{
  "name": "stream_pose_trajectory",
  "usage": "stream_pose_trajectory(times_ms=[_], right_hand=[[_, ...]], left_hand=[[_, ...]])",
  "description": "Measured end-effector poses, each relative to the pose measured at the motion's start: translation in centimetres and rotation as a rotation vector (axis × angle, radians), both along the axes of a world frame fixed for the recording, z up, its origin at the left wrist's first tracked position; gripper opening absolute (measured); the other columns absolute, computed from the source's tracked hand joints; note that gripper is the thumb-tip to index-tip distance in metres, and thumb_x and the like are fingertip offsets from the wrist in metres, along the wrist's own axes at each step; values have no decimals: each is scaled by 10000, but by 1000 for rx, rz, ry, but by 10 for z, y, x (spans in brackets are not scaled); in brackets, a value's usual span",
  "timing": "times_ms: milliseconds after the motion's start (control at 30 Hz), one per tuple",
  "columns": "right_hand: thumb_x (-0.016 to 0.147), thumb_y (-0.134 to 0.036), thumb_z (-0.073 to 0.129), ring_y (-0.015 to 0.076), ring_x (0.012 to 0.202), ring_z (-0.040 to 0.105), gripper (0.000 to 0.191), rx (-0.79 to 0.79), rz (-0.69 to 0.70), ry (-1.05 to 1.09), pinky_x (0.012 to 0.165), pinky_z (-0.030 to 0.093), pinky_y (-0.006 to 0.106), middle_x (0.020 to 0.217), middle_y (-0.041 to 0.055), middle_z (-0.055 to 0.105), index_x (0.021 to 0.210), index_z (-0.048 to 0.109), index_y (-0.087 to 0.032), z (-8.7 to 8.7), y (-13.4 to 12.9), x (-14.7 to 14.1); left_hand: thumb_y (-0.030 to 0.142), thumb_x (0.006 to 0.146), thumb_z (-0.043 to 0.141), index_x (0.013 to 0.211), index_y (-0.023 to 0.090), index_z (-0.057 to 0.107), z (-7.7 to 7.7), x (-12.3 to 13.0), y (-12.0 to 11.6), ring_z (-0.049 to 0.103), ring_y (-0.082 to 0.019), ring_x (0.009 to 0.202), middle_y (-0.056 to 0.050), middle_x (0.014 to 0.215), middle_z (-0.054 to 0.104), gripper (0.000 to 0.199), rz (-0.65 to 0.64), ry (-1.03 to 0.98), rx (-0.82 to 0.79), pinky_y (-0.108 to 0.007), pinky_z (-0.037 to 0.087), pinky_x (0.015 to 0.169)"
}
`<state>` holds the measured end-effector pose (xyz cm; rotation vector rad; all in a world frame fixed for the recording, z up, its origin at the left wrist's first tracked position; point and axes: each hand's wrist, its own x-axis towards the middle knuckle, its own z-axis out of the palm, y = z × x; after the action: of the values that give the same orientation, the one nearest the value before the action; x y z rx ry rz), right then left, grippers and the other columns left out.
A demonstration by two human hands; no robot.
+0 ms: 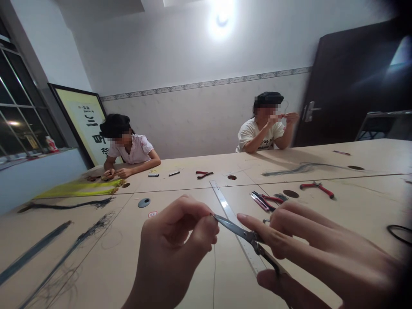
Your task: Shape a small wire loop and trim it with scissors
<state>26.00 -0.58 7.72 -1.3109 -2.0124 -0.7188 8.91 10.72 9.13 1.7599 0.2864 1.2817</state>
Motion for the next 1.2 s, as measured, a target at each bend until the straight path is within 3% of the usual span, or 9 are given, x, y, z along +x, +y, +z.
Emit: stream_pose_trajectory(times_ms=[167,500,700,867,1200], right_hand=[[907,-183,531,209,760,576,461,-22,-38,26,611,504,317,794,41,603,1364,471,-172,0,-5,-1],[872,-336,629,211,727,602,386,97,-42,76,607,509,310,759,42,644,1244,610,-233,5,4,-9],[878,-272,608,216,744,596,389,80,-39,70,612,507,316,772,45,636,1262,584,-220,1,2,-4],[890,-197,560,210,747,567,489,3,-3,18,595,504,326,801,46,603,1366,458,-149,-2,-3,-1],[892,-170,537,193,711,557,450,-12,-1,7,568,486,306,785,30,577,1336,467,-146,-1,-1,0]], left_hand=[[23,757,635,678,244,662,1,0,0,609,-38,500,98,547,624,237,-10,16,-23,-59,505,493],[29,765,637,689,251,660,1,-1,1,611,-38,512,102,564,627,236,-15,29,3,-63,508,501],[27,763,639,705,247,665,0,0,1,618,-50,510,90,564,630,229,-2,21,22,-76,513,488],[46,768,642,700,236,663,0,0,1,622,-76,496,69,561,627,203,3,35,27,-116,527,468],[31,759,646,705,245,666,-1,-1,2,622,-60,494,78,578,639,221,1,14,33,-92,523,474]])
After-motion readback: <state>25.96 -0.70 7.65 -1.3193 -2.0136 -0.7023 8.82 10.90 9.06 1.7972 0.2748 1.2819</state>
